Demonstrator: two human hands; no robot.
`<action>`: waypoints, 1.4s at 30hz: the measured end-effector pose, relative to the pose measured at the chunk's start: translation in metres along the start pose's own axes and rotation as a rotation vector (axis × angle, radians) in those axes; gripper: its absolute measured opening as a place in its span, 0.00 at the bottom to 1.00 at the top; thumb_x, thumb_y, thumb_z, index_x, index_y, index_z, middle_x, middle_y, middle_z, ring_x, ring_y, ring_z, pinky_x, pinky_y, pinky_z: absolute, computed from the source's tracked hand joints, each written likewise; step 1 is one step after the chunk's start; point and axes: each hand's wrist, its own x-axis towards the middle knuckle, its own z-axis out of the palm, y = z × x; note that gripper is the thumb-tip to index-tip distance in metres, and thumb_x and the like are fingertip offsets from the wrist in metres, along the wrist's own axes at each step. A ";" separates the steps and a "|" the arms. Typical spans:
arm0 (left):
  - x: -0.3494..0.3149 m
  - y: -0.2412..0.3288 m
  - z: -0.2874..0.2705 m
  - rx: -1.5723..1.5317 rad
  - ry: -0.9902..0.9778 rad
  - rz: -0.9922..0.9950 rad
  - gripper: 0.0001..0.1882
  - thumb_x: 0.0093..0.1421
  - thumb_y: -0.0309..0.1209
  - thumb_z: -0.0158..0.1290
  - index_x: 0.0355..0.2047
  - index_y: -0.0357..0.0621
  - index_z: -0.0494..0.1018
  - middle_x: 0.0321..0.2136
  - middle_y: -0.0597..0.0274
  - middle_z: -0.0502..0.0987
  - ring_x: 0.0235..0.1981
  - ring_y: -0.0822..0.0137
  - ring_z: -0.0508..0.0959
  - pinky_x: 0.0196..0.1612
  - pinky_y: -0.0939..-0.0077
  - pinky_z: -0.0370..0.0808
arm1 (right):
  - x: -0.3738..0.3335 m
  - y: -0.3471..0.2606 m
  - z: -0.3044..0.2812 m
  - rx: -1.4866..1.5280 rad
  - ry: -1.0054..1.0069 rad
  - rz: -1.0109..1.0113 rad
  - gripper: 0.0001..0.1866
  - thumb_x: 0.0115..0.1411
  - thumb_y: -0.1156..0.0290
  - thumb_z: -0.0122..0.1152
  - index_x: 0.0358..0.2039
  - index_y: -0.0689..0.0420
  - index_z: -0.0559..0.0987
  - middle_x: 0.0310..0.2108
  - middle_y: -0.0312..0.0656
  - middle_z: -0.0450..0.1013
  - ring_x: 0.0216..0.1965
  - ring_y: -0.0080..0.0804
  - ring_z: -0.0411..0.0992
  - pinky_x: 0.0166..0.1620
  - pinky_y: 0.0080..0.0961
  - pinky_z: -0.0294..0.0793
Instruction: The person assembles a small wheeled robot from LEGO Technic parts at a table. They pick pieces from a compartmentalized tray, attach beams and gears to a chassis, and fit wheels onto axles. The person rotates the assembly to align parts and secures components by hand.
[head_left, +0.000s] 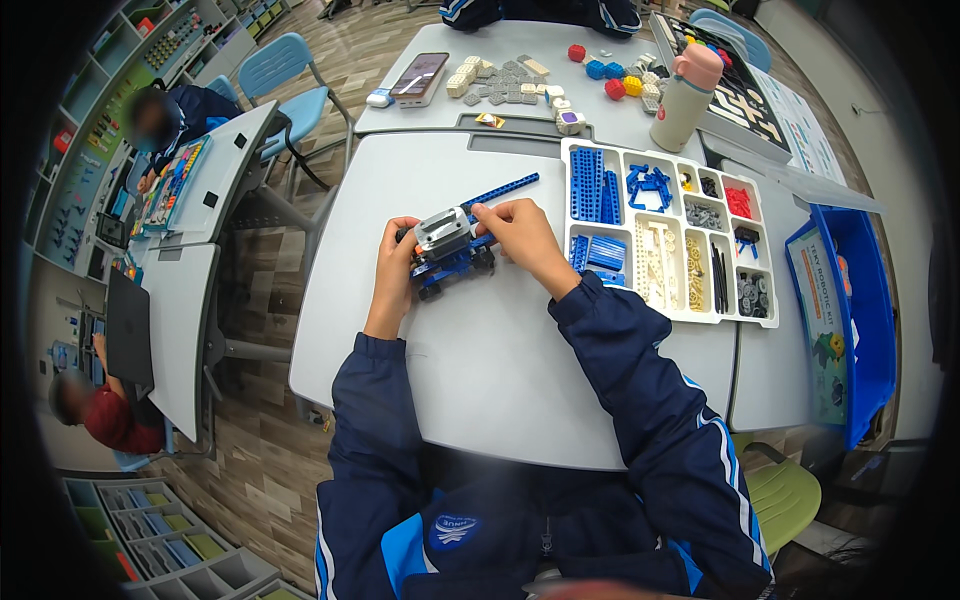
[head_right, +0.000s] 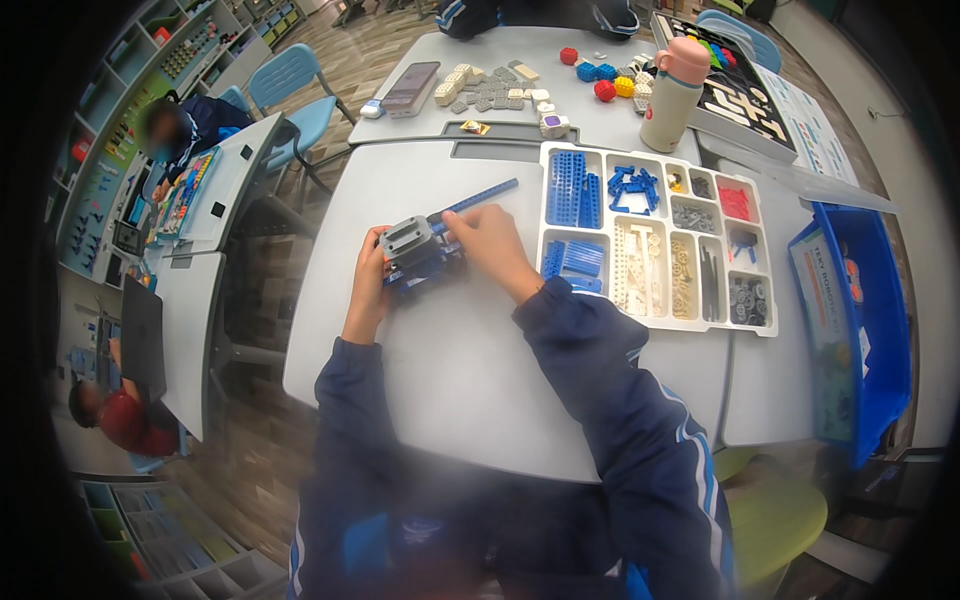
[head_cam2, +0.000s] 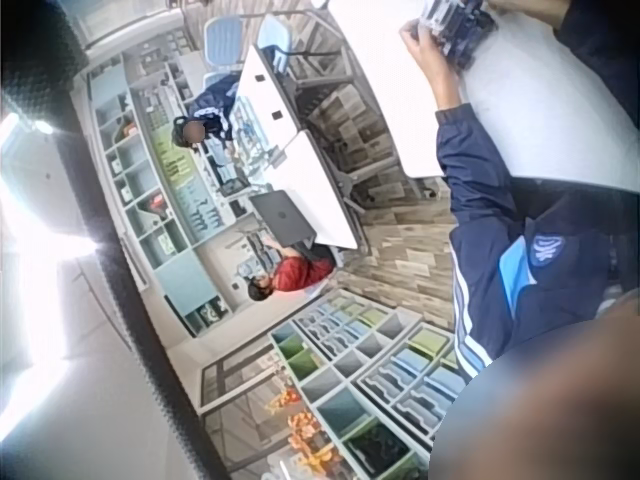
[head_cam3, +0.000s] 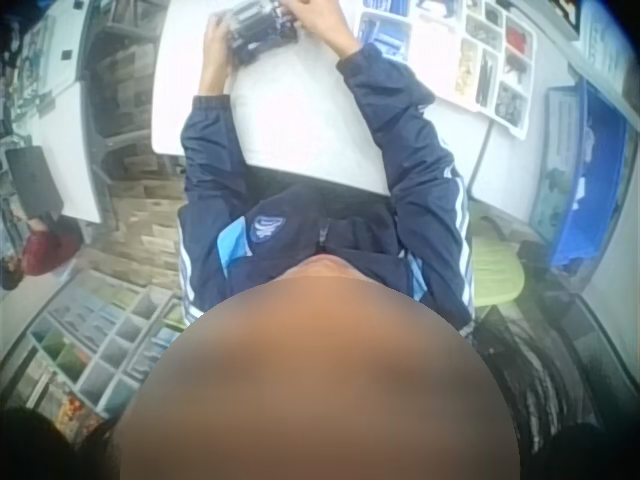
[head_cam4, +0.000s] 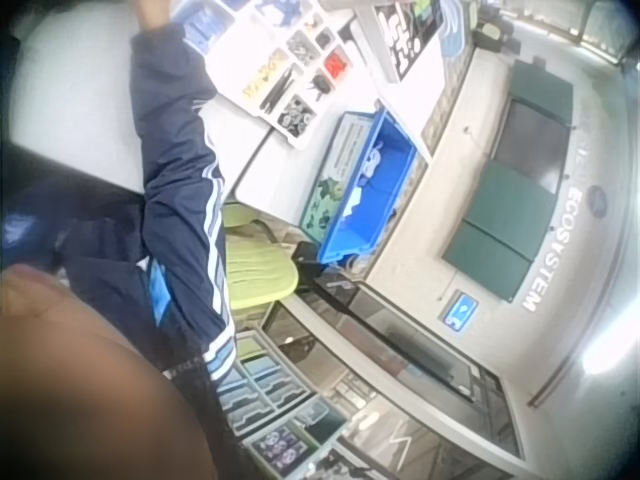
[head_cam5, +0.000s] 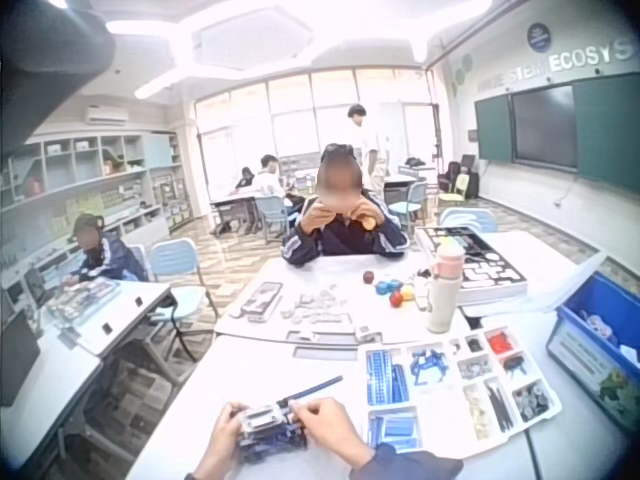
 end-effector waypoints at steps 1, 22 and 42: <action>0.000 0.000 0.000 0.011 0.017 -0.020 0.12 0.63 0.36 0.52 0.43 0.46 0.69 0.36 0.65 0.72 0.36 0.75 0.73 0.39 0.81 0.71 | 0.001 0.002 0.000 0.003 -0.009 0.022 0.26 0.64 0.50 0.58 0.26 0.63 0.84 0.20 0.38 0.77 0.18 0.22 0.71 0.23 0.20 0.70; 0.000 0.002 0.000 -0.081 -0.011 -0.009 0.11 0.67 0.37 0.47 0.46 0.49 0.67 0.35 0.66 0.77 0.32 0.75 0.79 0.32 0.77 0.75 | 0.009 0.009 -0.011 0.437 -0.309 0.115 0.16 0.70 0.56 0.50 0.39 0.53 0.81 0.41 0.32 0.77 0.42 0.18 0.69 0.45 0.20 0.68; 0.006 0.000 -0.009 -0.095 -0.022 -0.016 0.11 0.67 0.36 0.50 0.46 0.47 0.68 0.35 0.66 0.75 0.31 0.76 0.76 0.31 0.79 0.74 | 0.006 0.002 -0.008 0.475 -0.231 0.021 0.16 0.71 0.57 0.49 0.42 0.56 0.78 0.34 0.35 0.78 0.39 0.20 0.76 0.39 0.20 0.77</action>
